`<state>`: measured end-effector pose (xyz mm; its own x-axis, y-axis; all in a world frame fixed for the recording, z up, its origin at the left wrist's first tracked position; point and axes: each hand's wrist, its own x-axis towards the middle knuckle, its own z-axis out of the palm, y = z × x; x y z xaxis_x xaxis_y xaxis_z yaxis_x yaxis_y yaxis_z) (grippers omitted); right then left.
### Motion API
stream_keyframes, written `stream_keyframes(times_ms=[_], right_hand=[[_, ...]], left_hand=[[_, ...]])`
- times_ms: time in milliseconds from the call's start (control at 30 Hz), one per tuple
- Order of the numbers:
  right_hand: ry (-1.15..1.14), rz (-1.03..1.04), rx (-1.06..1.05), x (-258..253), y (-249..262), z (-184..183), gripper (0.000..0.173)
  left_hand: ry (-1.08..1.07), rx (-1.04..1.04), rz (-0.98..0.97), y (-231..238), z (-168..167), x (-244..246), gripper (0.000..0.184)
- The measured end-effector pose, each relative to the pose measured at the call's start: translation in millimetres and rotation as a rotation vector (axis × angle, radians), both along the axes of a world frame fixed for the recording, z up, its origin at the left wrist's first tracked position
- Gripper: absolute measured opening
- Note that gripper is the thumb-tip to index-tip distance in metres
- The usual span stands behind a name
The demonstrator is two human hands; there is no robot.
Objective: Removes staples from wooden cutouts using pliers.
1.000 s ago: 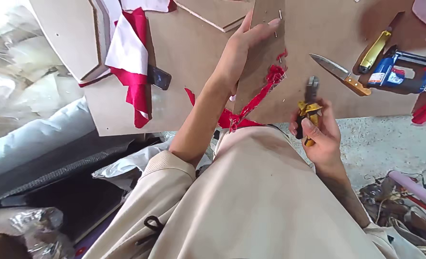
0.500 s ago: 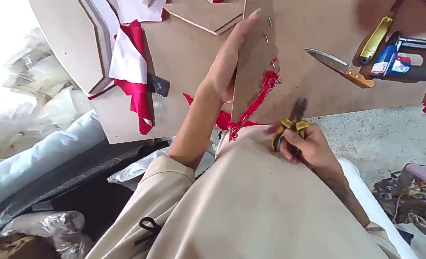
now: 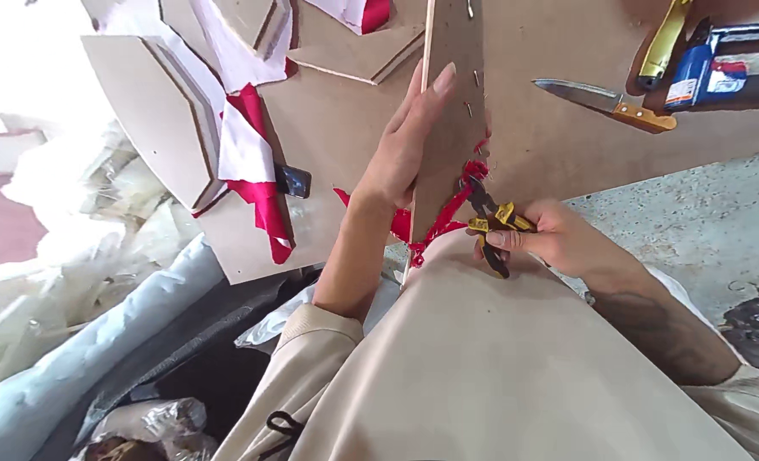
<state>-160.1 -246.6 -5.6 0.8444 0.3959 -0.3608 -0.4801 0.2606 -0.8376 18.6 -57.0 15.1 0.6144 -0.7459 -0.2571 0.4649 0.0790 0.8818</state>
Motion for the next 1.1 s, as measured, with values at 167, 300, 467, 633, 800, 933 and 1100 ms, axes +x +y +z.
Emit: stream_keyframes(times_ms=[167,300,467,633,800,933,1100], right_hand=[[0.057,-0.043,0.277,-6,7,-6,0.027],[-0.033,-0.031,0.084,-12,12,-1,0.026],[-0.575,-0.185,-1.103,-19,24,-21,0.032],[-0.771,-0.452,-1.349,-21,17,-42,0.033],[-0.95,-0.753,-1.32,-3,7,-70,0.037],[-0.973,-0.735,-1.299,0,3,-77,0.033],[-0.77,-0.405,-1.338,-22,4,-50,0.035]], left_hand=[[-0.065,0.018,0.105,0,-5,-6,0.073],[0.098,0.024,0.079,6,0,-20,0.066],[0.158,0.092,0.126,-5,6,-27,0.061],[0.296,0.134,0.274,-34,16,-25,0.055],[0.364,0.105,0.227,-52,-18,-23,0.044],[0.341,0.082,0.391,-56,-8,-22,0.043],[0.037,0.04,0.422,-27,-11,-5,0.054]])
